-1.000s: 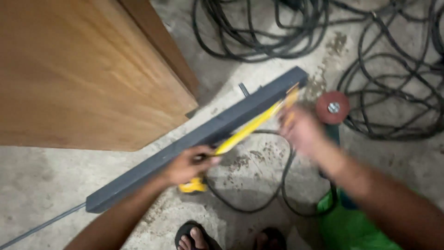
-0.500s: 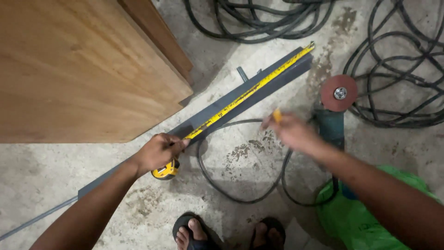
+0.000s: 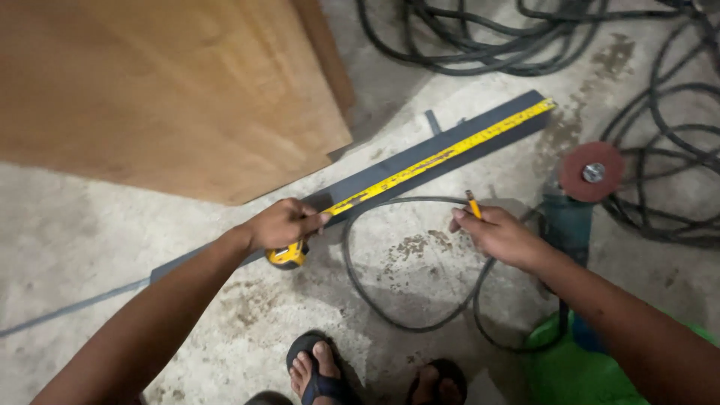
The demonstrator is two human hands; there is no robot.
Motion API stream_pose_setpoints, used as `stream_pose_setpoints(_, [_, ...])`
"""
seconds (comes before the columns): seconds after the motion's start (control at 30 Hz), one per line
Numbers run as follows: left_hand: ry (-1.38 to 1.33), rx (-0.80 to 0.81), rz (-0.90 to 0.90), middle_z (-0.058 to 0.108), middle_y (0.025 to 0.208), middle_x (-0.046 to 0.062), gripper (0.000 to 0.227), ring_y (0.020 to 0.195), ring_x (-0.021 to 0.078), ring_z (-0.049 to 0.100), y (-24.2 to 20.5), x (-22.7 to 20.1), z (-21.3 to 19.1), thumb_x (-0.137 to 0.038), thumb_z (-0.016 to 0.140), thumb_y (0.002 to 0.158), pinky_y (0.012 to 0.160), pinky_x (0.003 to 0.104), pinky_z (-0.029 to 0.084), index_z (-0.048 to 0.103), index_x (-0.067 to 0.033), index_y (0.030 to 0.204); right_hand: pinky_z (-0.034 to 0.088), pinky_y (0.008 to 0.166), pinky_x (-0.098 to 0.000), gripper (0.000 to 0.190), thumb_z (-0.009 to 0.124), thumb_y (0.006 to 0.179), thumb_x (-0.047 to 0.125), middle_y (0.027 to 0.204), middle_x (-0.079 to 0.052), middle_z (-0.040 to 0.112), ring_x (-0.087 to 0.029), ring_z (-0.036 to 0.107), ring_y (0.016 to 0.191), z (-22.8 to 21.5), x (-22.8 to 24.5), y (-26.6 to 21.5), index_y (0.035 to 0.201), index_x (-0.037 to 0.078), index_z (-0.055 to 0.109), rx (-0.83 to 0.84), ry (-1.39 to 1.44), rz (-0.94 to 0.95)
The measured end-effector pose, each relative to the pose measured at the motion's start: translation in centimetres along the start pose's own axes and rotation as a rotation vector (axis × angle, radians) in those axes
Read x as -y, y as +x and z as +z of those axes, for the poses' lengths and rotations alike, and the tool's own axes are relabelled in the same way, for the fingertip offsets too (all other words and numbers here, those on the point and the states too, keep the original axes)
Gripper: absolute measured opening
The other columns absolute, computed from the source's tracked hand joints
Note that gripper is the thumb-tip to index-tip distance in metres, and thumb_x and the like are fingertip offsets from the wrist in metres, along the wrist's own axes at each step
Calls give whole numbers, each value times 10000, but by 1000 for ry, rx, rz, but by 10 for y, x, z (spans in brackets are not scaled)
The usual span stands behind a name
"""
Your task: Measuring a metal square tube with a tape measure, marking it with a pencil, and cutting it using an angle grinder.
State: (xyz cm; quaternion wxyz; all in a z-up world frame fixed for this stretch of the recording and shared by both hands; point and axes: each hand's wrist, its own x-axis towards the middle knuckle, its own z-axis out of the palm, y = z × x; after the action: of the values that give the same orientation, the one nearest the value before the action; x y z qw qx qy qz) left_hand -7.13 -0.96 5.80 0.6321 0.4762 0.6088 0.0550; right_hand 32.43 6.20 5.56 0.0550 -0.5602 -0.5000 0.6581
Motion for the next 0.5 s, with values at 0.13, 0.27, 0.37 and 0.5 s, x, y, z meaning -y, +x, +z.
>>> stream_pose_setpoints(0.13, [101,-1,-20,766,802,133,450,892,340,729,1,3,-1,-472,578,977,891,442,537,800,-101,848,436,460,-334,373,613,1046,250,569,-88,473,-209,499,475,-1,-16,8,803,-23,687,-15,18,25])
stream_pose_setpoints(0.27, [332,-42,-9,781,937,137,537,1060,404,705,7,6,5,-567,472,1008,1001,488,517,785,-139,917,478,628,-335,434,557,1075,308,605,-137,594,-237,587,624,-3,-19,17,903,-29,770,-63,-103,24])
stream_pose_setpoints(0.37, [501,-125,-117,781,961,87,621,1032,382,724,12,18,20,-714,355,982,934,470,569,760,-245,955,574,707,-407,578,493,1083,530,838,-195,731,-309,711,785,-16,-11,25,988,41,786,-164,-310,131])
stream_pose_setpoints(0.5, [559,-95,-158,729,994,224,652,957,435,692,-3,-5,30,-648,277,1032,830,533,520,679,-135,1034,430,563,-280,456,453,1127,412,678,-51,583,-137,532,579,-14,68,23,876,88,652,-144,-293,-31])
